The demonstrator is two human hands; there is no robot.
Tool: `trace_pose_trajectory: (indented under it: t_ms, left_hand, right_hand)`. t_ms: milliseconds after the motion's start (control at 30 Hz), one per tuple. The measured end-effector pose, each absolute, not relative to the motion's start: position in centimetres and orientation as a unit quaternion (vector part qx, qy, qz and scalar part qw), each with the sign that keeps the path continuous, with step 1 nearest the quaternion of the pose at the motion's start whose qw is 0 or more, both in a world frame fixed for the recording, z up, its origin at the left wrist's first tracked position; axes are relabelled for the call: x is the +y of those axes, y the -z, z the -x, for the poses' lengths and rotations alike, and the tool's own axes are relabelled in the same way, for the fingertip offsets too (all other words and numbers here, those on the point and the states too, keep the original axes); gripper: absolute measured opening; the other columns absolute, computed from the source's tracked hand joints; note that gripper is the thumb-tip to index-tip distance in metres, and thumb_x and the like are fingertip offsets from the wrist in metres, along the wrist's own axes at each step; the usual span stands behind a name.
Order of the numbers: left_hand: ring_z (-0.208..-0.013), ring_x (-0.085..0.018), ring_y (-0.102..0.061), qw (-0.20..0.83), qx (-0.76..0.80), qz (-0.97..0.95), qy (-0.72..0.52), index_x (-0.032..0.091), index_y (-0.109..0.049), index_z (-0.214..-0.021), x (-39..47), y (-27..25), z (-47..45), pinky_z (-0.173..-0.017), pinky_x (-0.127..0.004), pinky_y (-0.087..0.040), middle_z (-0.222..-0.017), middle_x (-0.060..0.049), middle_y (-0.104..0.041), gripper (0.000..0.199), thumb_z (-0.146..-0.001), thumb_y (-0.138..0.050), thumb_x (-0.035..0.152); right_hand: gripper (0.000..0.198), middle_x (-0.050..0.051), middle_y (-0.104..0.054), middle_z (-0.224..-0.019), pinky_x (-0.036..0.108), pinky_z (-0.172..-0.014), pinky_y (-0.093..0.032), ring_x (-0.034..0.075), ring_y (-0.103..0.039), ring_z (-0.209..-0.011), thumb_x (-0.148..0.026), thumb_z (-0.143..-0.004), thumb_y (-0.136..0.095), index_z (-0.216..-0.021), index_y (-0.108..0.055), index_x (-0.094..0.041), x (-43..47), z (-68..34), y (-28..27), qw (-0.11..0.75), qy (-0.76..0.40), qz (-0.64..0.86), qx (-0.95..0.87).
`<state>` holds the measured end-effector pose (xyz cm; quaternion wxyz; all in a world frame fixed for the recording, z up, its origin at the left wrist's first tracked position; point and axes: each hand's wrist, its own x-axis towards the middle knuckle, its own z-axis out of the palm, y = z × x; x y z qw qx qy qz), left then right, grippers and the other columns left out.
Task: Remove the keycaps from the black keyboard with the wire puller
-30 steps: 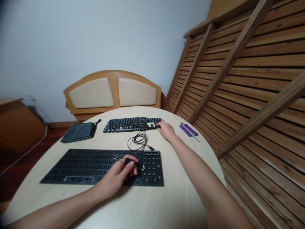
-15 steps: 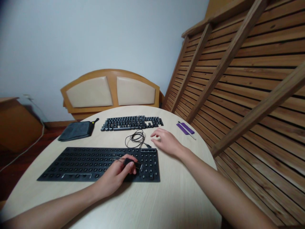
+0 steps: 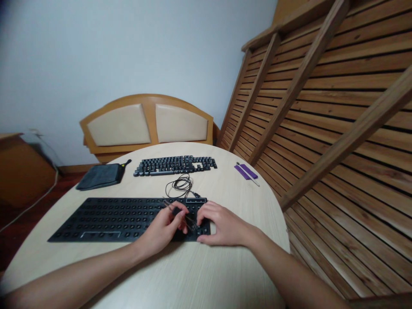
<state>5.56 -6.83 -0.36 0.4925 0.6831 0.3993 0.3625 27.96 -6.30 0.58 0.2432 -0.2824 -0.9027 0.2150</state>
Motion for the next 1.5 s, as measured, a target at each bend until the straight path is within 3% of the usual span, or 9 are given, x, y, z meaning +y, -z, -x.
trace_pose_trajectory:
  t_ms: [133,767,1033,1333,1500]
  left_hand:
    - [-0.055,-0.016,-0.061,0.485,0.406,-0.686,-0.360,0.019,-0.048,-0.095,-7.1,1.1,-5.6,-0.056,-0.025,-0.044,-0.059,0.000,-0.066,0.018,-0.098,-0.042,0.036]
    - [-0.064,-0.019,-0.069,0.345,0.449,-0.770,-0.293,0.022,-0.054,-0.095,-8.5,0.6,-5.9,-0.066,-0.028,-0.045,-0.067,0.001,-0.074,0.010,-0.096,-0.045,0.028]
    - [-0.070,-0.018,-0.065,0.416,0.399,-0.759,-0.302,0.020,-0.050,-0.098,-8.4,0.6,-5.5,-0.075,-0.029,-0.045,-0.072,-0.001,-0.072,0.019,-0.101,-0.038,0.035]
    - [-0.061,-0.014,-0.056,0.546,0.357,-0.647,-0.396,0.019,-0.045,-0.098,-7.8,1.2,-5.8,-0.063,-0.026,-0.043,-0.064,0.002,-0.061,0.027,-0.099,-0.042,0.046]
    - [-0.061,-0.014,-0.052,0.539,0.372,-0.631,-0.415,0.019,-0.046,-0.099,-7.5,1.0,-6.1,-0.063,-0.025,-0.041,-0.063,0.002,-0.060,0.028,-0.099,-0.043,0.046]
  right_hand:
    - [0.024,0.004,-0.063,-0.096,0.036,-0.089,-0.044,0.020,-0.056,-0.094,-0.027,-0.074,-0.076,-0.091,-0.060,-0.021,-6.4,-27.9,-0.5,0.249,-0.201,0.279,-0.905]
    - [0.018,0.005,-0.065,-0.096,0.035,-0.088,-0.046,0.019,-0.058,-0.095,-0.026,-0.075,-0.076,-0.087,-0.063,-0.020,-6.7,-27.5,-0.5,0.267,-0.197,0.275,-0.902]
    - [0.017,0.003,-0.067,-0.088,0.037,-0.088,-0.047,0.020,-0.060,-0.093,-0.023,-0.074,-0.076,-0.081,-0.062,-0.021,-6.6,-27.4,0.0,0.295,-0.234,0.281,-0.883]
    - [0.021,0.003,-0.068,-0.085,0.034,-0.083,-0.050,0.020,-0.064,-0.093,-0.017,-0.068,-0.077,-0.071,-0.057,-0.019,-6.8,-27.6,-0.3,0.328,-0.365,0.338,-0.803]
    - [0.017,0.005,-0.068,-0.090,0.033,-0.081,-0.049,0.018,-0.064,-0.085,-0.028,-0.075,-0.075,-0.079,-0.063,-0.017,-4.9,-28.7,-0.7,0.331,-0.356,0.383,-0.785]
